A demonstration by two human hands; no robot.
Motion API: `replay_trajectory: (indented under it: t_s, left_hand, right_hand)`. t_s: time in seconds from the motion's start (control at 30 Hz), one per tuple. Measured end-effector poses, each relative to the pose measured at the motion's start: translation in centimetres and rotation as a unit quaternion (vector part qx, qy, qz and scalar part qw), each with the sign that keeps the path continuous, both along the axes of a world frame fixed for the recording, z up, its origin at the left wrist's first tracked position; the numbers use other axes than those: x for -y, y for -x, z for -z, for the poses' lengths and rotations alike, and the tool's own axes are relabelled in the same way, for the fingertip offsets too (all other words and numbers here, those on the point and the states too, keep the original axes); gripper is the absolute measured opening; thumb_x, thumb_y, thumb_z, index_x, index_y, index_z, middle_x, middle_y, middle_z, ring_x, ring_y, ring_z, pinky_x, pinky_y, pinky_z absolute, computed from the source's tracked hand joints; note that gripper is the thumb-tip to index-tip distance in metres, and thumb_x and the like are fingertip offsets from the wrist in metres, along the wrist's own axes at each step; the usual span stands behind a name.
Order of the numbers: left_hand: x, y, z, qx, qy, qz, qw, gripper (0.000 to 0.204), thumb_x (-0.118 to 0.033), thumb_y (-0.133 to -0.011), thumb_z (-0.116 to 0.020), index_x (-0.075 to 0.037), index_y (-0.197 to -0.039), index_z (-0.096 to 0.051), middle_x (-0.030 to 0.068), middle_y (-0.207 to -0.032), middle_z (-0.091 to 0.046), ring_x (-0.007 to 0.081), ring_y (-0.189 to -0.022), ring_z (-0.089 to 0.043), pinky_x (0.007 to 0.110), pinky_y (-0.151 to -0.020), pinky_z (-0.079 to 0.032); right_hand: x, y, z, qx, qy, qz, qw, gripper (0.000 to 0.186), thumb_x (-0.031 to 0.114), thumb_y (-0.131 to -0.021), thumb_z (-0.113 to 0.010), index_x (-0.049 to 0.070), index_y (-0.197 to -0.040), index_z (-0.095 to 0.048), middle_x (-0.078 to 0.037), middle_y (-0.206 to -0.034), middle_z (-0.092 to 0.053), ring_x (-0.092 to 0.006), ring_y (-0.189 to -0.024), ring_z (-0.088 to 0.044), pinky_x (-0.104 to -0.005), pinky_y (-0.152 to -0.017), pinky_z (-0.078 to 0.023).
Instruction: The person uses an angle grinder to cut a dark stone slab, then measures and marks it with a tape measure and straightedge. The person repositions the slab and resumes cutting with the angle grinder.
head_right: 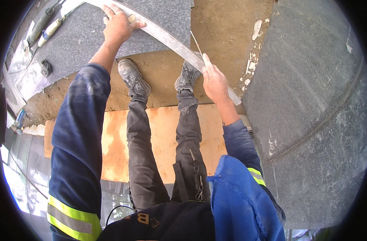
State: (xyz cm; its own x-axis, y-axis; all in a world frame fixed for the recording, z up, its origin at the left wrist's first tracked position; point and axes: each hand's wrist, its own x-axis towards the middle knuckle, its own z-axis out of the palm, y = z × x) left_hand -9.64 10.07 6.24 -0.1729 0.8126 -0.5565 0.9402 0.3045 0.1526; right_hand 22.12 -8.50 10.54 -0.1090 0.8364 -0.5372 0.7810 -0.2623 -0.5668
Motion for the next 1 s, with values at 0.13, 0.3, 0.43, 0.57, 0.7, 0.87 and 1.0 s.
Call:
replay_trajectory:
  t_s: [0.13,0.3,0.43,0.57,0.7,0.87,1.0]
  left_hand:
    - [-0.2,0.0,0.0,-0.006,0.020,0.010,1.000,0.141,-0.057,-0.068,-0.092,0.012,-0.161,-0.011,0.0375,-0.168,-0.003,0.0553,-0.146,-0.037,0.052,-0.107,-0.053]
    - [-0.6,-0.2,-0.5,0.007,0.034,0.003,0.999,0.125,-0.056,-0.069,-0.092,0.006,-0.155,-0.026,0.0370,-0.168,0.000,0.0566,-0.146,-0.035,0.052,-0.107,-0.053]
    - [-0.3,0.0,-0.3,0.001,0.025,0.016,1.000,0.090,-0.056,-0.074,-0.089,-0.003,-0.141,-0.062,0.0382,-0.168,0.002,0.0586,-0.147,-0.034,0.051,-0.104,-0.054]
    - [0.0,0.1,0.3,0.003,0.007,0.003,1.000,0.087,-0.055,-0.076,-0.088,-0.002,-0.140,-0.063,0.0378,-0.168,0.000,0.0586,-0.145,-0.036,0.052,-0.103,-0.055]
    - [-0.6,0.1,-0.6,0.015,0.077,0.007,0.997,0.083,-0.054,-0.077,-0.088,-0.002,-0.138,-0.065,0.0370,-0.168,-0.002,0.0588,-0.145,-0.036,0.053,-0.103,-0.055]
    - [-0.4,-0.1,-0.7,-0.011,0.041,0.014,0.999,0.096,-0.053,-0.075,-0.089,0.002,-0.146,-0.056,0.0365,-0.169,-0.003,0.0585,-0.146,-0.036,0.051,-0.105,-0.054]
    - [-0.2,0.1,0.2,-0.009,0.017,-0.003,1.000,0.120,-0.053,-0.074,-0.090,0.010,-0.157,-0.029,0.0366,-0.169,-0.001,0.0589,-0.147,-0.034,0.051,-0.107,-0.052]
  right_hand:
    - [-2.4,2.6,-1.2,0.045,0.060,-0.070,0.995,0.066,0.008,-0.102,-0.054,0.020,-0.163,-0.034,-0.022,-0.110,-0.070,-0.0451,-0.097,-0.069,-0.0527,-0.083,-0.055]
    - [-4.5,4.0,-0.6,0.091,0.050,-0.167,0.980,0.073,0.003,-0.096,-0.056,0.023,-0.163,-0.035,-0.021,-0.106,-0.068,-0.0453,-0.085,-0.069,-0.0545,-0.076,-0.055]
    - [-6.0,4.6,0.6,0.097,0.039,-0.206,0.973,0.077,0.002,-0.093,-0.057,0.028,-0.162,-0.037,-0.020,-0.107,-0.069,-0.0452,-0.083,-0.071,-0.0544,-0.075,-0.057]
    - [-9.3,7.7,2.0,0.081,0.021,-0.216,0.973,0.075,0.002,-0.093,-0.056,0.028,-0.161,-0.039,-0.019,-0.100,-0.067,-0.0441,-0.086,-0.072,-0.0535,-0.077,-0.058]
    - [-12.8,11.7,2.7,0.058,0.006,-0.209,0.976,0.071,0.002,-0.096,-0.052,0.027,-0.161,-0.038,-0.019,-0.101,-0.068,-0.0430,-0.089,-0.070,-0.0534,-0.078,-0.057]
    - [-15.7,15.4,2.4,0.032,-0.004,-0.190,0.981,0.070,0.002,-0.096,-0.052,0.028,-0.160,-0.040,-0.019,-0.106,-0.070,-0.0419,-0.098,-0.071,-0.0528,-0.083,-0.057]
    - [-17.7,16.8,1.9,0.013,0.002,-0.191,0.981,0.070,0.003,-0.096,-0.054,0.029,-0.160,-0.040,-0.018,-0.111,-0.072,-0.0414,-0.102,-0.070,-0.0518,-0.084,-0.057]
